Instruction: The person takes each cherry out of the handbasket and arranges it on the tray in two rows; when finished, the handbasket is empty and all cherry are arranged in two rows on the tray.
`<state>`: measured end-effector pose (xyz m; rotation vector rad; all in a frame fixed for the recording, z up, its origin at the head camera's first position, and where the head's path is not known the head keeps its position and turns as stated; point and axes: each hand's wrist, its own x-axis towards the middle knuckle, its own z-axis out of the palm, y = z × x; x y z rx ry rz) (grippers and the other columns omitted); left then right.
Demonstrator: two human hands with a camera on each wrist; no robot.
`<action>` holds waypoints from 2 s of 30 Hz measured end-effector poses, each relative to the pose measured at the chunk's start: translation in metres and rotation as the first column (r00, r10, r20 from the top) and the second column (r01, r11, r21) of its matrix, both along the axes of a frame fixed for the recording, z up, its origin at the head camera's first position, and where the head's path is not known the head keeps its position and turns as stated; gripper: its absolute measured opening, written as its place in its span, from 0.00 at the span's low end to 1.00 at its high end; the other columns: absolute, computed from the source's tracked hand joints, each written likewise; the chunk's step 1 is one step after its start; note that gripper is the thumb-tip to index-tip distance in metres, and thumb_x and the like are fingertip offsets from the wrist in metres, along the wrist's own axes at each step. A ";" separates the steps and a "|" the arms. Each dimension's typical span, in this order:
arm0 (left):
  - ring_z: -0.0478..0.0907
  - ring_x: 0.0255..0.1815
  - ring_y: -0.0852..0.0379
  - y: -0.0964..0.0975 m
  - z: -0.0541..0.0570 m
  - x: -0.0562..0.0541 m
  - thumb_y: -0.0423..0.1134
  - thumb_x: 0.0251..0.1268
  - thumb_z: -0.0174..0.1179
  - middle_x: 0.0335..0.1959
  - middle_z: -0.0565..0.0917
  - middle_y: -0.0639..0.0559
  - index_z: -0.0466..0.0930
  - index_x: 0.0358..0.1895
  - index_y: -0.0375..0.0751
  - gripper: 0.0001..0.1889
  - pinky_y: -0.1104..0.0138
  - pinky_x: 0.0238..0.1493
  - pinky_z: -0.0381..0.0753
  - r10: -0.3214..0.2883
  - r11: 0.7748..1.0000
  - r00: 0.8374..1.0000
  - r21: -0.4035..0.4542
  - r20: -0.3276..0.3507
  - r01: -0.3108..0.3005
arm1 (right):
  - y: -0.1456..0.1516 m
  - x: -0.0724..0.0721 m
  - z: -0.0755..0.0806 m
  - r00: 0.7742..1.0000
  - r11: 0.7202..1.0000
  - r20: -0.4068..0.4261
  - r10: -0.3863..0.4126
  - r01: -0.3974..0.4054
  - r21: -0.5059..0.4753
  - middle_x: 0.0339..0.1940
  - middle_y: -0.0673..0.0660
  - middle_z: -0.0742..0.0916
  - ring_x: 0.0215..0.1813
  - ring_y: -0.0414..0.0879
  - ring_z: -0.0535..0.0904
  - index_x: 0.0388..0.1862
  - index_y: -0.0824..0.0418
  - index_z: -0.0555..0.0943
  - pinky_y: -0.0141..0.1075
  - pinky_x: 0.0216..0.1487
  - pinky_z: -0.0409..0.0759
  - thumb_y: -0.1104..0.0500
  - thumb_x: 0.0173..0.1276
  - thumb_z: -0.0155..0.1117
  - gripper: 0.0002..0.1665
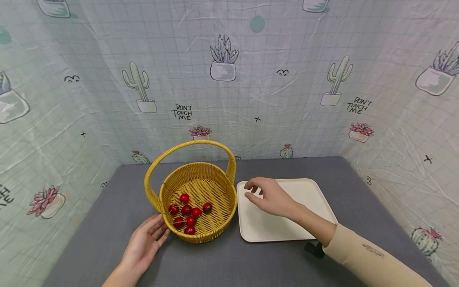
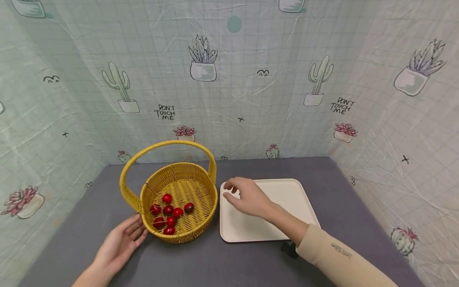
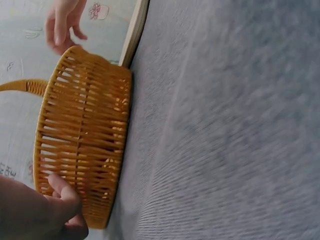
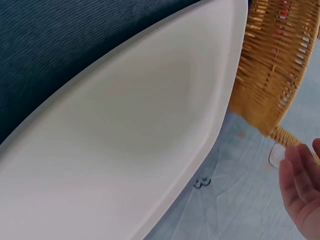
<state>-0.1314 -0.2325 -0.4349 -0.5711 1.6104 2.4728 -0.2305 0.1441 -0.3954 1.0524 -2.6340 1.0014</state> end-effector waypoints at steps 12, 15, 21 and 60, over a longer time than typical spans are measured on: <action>0.75 0.56 0.62 0.010 -0.006 0.001 0.39 0.79 0.59 0.70 0.63 0.46 0.37 0.83 0.39 0.44 0.61 0.62 0.80 -0.020 0.994 1.000 -0.110 0.016 0.021 | -0.029 -0.008 0.006 0.993 0.990 0.065 0.099 -0.091 -0.111 0.42 0.46 0.86 0.42 0.42 0.81 0.48 0.59 0.85 0.35 0.38 0.85 0.60 0.75 0.66 0.07; 0.75 0.57 0.62 0.010 -0.005 0.003 0.37 0.78 0.61 0.71 0.62 0.45 0.38 0.83 0.38 0.44 0.62 0.62 0.80 -0.018 0.994 1.000 -0.110 0.013 0.019 | -0.038 -0.012 0.007 0.988 0.988 0.100 0.117 -0.106 -0.116 0.41 0.46 0.86 0.43 0.43 0.82 0.48 0.57 0.84 0.34 0.38 0.86 0.60 0.75 0.66 0.06; 0.76 0.56 0.63 0.013 -0.003 0.005 0.35 0.77 0.61 0.69 0.61 0.44 0.40 0.82 0.37 0.43 0.61 0.62 0.80 -0.013 0.993 1.000 -0.115 0.004 0.013 | -0.055 -0.017 0.003 0.978 0.988 0.148 0.146 -0.135 -0.079 0.42 0.47 0.86 0.43 0.41 0.82 0.50 0.58 0.83 0.34 0.40 0.86 0.61 0.74 0.67 0.08; 0.80 0.45 0.60 0.017 -0.001 0.009 0.30 0.75 0.62 0.49 0.71 0.51 0.58 0.71 0.39 0.29 0.65 0.54 0.86 0.064 0.989 0.998 -0.133 0.015 -0.061 | -0.129 -0.028 -0.018 0.957 0.941 0.250 0.144 -0.211 0.264 0.49 0.57 0.87 0.46 0.47 0.82 0.54 0.64 0.84 0.35 0.50 0.83 0.68 0.64 0.75 0.19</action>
